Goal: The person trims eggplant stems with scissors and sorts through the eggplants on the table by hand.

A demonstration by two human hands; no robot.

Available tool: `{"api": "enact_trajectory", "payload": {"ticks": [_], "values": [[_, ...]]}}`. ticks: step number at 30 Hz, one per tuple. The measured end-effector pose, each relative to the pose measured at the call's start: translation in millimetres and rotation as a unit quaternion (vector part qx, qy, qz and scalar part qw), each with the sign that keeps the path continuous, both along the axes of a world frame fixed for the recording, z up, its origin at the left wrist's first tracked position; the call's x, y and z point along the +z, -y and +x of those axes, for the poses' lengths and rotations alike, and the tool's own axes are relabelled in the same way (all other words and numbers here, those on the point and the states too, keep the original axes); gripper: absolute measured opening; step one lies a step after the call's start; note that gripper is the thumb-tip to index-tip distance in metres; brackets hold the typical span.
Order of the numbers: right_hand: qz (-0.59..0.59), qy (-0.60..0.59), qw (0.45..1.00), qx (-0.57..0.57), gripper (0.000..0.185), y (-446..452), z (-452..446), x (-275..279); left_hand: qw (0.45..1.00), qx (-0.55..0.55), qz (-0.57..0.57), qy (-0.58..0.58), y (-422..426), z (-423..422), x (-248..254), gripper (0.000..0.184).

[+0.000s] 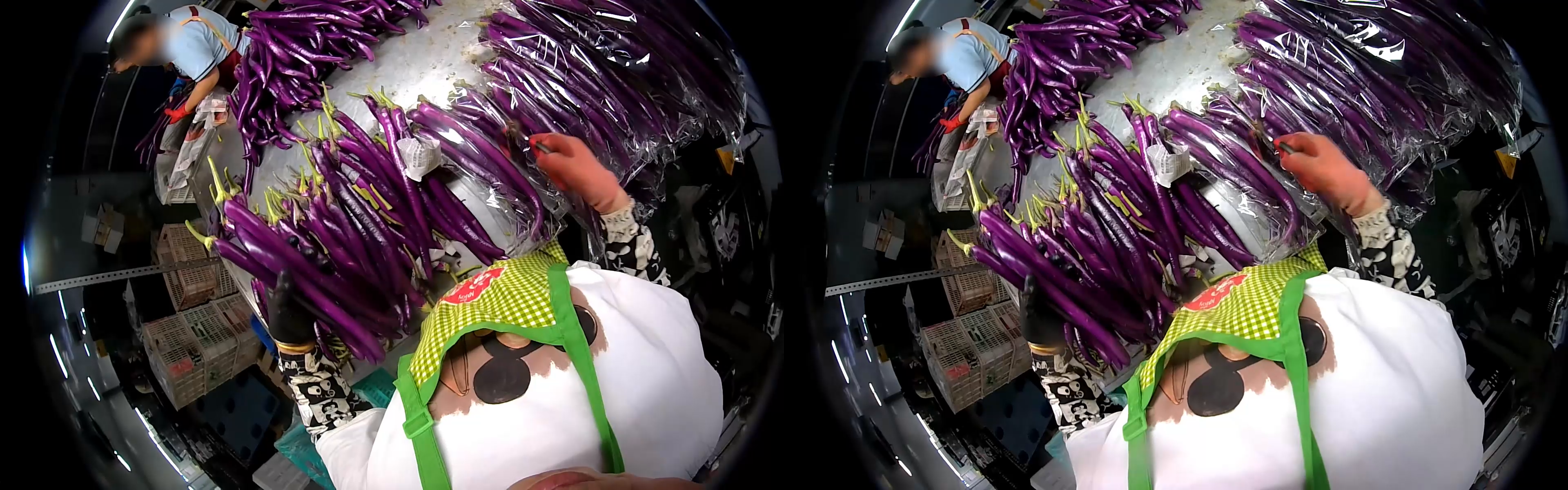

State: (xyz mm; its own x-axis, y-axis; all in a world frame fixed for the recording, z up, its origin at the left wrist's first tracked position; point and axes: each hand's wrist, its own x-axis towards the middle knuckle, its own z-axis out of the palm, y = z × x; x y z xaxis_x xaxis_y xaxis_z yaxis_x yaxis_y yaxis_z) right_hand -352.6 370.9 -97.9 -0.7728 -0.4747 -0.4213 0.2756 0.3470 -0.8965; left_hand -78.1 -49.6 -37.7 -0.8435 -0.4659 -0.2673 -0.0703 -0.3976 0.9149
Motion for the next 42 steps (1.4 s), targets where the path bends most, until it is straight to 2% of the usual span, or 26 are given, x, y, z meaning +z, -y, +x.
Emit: {"api": "enact_trajectory", "payload": {"ticks": [1,2,4,6,8,9,10,12,15,16,17,20,23,24,27,30,31,33,36,37,39,41,42], "values": [[-0.117,0.058,0.991,-0.023,0.040,-4.6,0.6,4.1,1.000,0.021,0.010,0.004,-3.2,2.5,-1.5,0.040],[-0.250,0.050,0.966,-0.053,0.043,-8.1,5.3,5.2,1.000,-0.004,0.018,-0.007,-6.5,2.3,-2.7,0.041],[-0.351,0.099,0.931,-0.003,0.047,1.9,12.6,33.3,0.998,-0.049,0.032,-0.031,-13.1,3.9,-2.9,0.045],[-0.447,0.163,0.879,0.037,0.049,18.3,20.5,44.0,0.993,-0.023,0.099,-0.056,-7.2,9.9,-25.9,0.051],[-0.361,0.106,0.925,0.060,0.051,38.7,24.6,42.8,0.988,-0.026,0.134,-0.071,-11.3,1.0,-35.3,0.054],[-0.347,0.089,0.932,0.049,0.049,48.7,32.0,51.7,0.987,-0.064,0.116,-0.087,-19.0,-4.6,-31.8,0.066],[-0.334,0.072,0.939,0.036,0.047,55.7,38.5,59.1,0.982,-0.082,0.135,-0.108,-25.5,-12.7,-28.6,0.062],[-0.355,0.068,0.927,0.103,0.034,66.3,37.4,56.3,0.966,-0.125,0.172,-0.150,-38.0,-33.3,-19.7,0.057],[-0.368,0.079,0.907,0.188,0.012,89.0,41.0,71.4,0.956,-0.170,0.196,-0.136,-40.1,-50.4,-26.0,0.055],[-0.399,0.100,0.888,0.206,0.011,101.3,44.1,63.0,0.951,-0.185,0.209,-0.131,-41.7,-55.7,-28.3,0.056],[-0.389,0.119,0.890,0.207,0.012,110.2,48.5,56.8,0.946,-0.197,0.234,-0.110,-43.8,-59.1,-28.2,0.058],[-0.322,0.161,0.907,0.216,0.021,136.1,67.6,45.8,0.971,-0.146,0.176,-0.063,-33.1,-51.6,-61.7,0.058],[-0.325,0.107,0.917,0.203,0.032,143.3,84.3,43.2,0.974,-0.090,0.202,-0.045,-33.0,-48.1,-69.5,0.056],[-0.313,0.096,0.925,0.192,0.036,141.7,84.2,43.5,0.973,-0.092,0.204,-0.047,-37.4,-48.4,-61.9,0.056],[-0.308,0.177,0.929,0.103,0.040,144.8,91.3,29.8,0.968,-0.102,0.223,-0.053,-51.1,-52.4,-30.4,0.055],[-0.374,0.321,0.861,0.127,0.043,148.8,95.2,26.0,0.970,-0.100,0.209,-0.067,-57.6,-51.2,-21.4,0.053],[-0.397,0.308,0.851,0.150,0.050,144.6,96.6,27.7,0.972,-0.120,0.189,-0.070,-55.3,-49.6,-22.5,0.052],[-0.407,0.311,0.840,0.179,0.046,139.7,97.3,37.2,0.973,-0.157,0.148,-0.076,-45.1,-45.0,-25.4,0.050],[-0.419,0.351,0.791,0.276,0.033,141.8,91.3,31.9,0.968,-0.117,0.217,-0.047,-33.9,-28.5,-22.8,0.046],[-0.405,0.376,0.778,0.299,0.031,139.5,90.9,31.3,0.981,-0.141,0.134,-0.019,-23.1,-18.1,-25.2,0.043],[-0.370,0.378,0.785,0.321,0.041,132.6,89.3,32.0,0.985,-0.169,-0.030,0.034,-1.6,3.9,-28.6,0.036],[-0.340,0.338,0.824,0.301,0.061,127.9,87.0,43.0,0.965,-0.164,-0.188,0.075,6.9,20.7,-17.8,0.029],[-0.329,0.320,0.843,0.281,0.069,126.8,87.0,47.1,0.984,-0.146,-0.074,0.065,-0.6,17.7,-0.9,0.029]]}}
